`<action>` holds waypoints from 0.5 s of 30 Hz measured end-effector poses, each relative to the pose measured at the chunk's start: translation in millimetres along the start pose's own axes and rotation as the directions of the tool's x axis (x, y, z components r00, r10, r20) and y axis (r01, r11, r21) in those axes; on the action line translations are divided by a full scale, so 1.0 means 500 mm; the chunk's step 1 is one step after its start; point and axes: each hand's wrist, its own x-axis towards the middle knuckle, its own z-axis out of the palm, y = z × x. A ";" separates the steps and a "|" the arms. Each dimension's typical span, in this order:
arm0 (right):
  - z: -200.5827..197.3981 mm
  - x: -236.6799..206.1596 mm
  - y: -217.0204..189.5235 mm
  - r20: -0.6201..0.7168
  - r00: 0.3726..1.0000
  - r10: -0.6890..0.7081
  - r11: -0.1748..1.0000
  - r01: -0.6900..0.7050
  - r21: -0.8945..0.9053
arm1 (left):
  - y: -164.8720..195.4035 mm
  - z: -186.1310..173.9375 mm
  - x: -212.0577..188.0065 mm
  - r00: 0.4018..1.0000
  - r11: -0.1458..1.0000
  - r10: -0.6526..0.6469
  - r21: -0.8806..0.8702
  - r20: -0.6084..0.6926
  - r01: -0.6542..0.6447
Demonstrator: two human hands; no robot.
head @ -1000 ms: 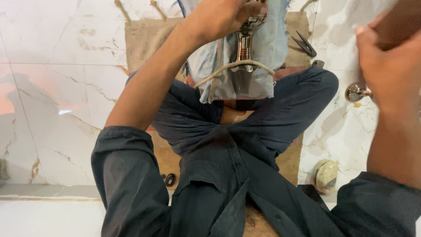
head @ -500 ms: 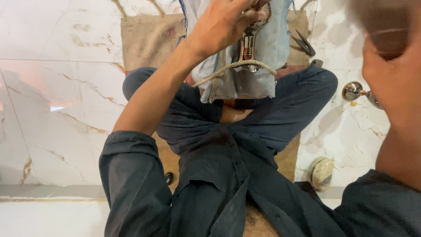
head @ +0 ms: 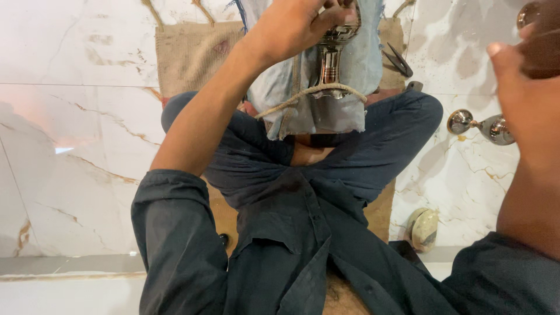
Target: The person sits cross-legged on the floor hammering decorative patterns into a brass vase-like vessel. They hold a punch against the metal with one hand and strike it with a wooden mallet in the other, working around the vessel's surface, which is steadied by a rope tied around it.
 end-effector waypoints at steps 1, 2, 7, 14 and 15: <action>0.001 0.007 0.001 0.032 0.998 0.061 0.989 -0.065 0.130 | 0.003 -0.003 0.000 0.999 0.999 -0.030 -0.020 0.020 0.030; 0.002 0.013 -0.003 0.053 0.994 0.093 0.953 -0.104 0.284 | 0.004 -0.007 0.002 1.000 1.000 -0.006 -0.019 0.021 0.006; 0.000 0.052 -0.076 0.150 0.984 0.093 0.990 -0.107 0.091 | 0.009 -0.015 -0.010 0.998 0.995 0.052 -0.085 -0.022 -0.053; -0.085 0.084 -0.249 0.242 0.847 -0.473 0.838 0.517 -0.172 | 0.006 -0.001 -0.037 0.961 0.981 0.194 0.066 -0.198 -0.184; -0.092 0.083 -0.271 0.263 0.846 -0.464 0.852 0.507 -0.130 | 0.006 0.004 -0.040 0.956 0.981 0.192 0.049 -0.223 -0.186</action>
